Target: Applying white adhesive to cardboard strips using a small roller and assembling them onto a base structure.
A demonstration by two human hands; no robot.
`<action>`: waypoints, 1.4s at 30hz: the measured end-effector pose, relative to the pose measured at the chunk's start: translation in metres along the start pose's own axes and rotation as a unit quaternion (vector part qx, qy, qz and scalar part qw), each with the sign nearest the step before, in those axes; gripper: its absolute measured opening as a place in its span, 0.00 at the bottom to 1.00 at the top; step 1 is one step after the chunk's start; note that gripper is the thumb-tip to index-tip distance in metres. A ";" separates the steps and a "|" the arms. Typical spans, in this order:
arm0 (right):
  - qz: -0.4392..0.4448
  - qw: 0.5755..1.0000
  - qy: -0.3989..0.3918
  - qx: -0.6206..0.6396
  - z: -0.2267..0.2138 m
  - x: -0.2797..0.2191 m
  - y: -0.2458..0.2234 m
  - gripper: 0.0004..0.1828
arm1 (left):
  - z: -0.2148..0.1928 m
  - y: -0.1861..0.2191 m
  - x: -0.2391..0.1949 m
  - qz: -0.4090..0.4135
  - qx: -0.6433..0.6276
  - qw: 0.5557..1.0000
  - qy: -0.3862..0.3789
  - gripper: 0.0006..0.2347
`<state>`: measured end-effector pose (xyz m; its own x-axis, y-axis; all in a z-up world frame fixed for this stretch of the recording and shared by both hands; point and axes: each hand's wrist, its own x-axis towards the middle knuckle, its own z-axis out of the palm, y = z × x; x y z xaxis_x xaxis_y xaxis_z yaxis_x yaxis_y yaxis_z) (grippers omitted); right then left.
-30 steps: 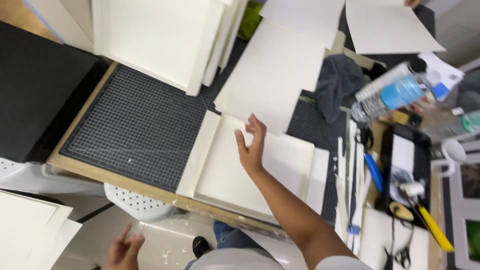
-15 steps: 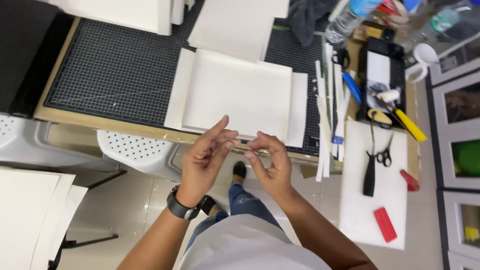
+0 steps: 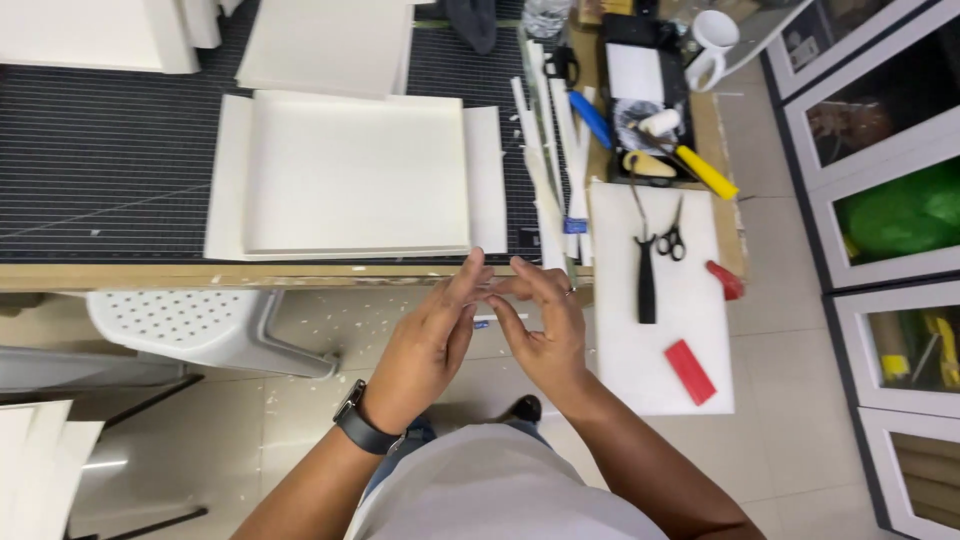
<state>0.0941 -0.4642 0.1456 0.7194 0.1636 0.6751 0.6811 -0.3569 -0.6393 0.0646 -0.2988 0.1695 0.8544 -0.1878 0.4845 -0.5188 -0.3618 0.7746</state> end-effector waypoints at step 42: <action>0.607 0.672 -0.049 -0.422 -0.454 -0.485 0.287 0.25 | 0.192 -0.069 -0.037 -0.291 -0.143 0.945 -0.044 0.19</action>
<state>-0.1213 -1.0635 -0.1985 0.7082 -0.6746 -0.2083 -0.7058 -0.6691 -0.2327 0.0750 -0.4425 0.0199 0.9902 -0.1121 -0.0833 0.0639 -0.1669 0.9839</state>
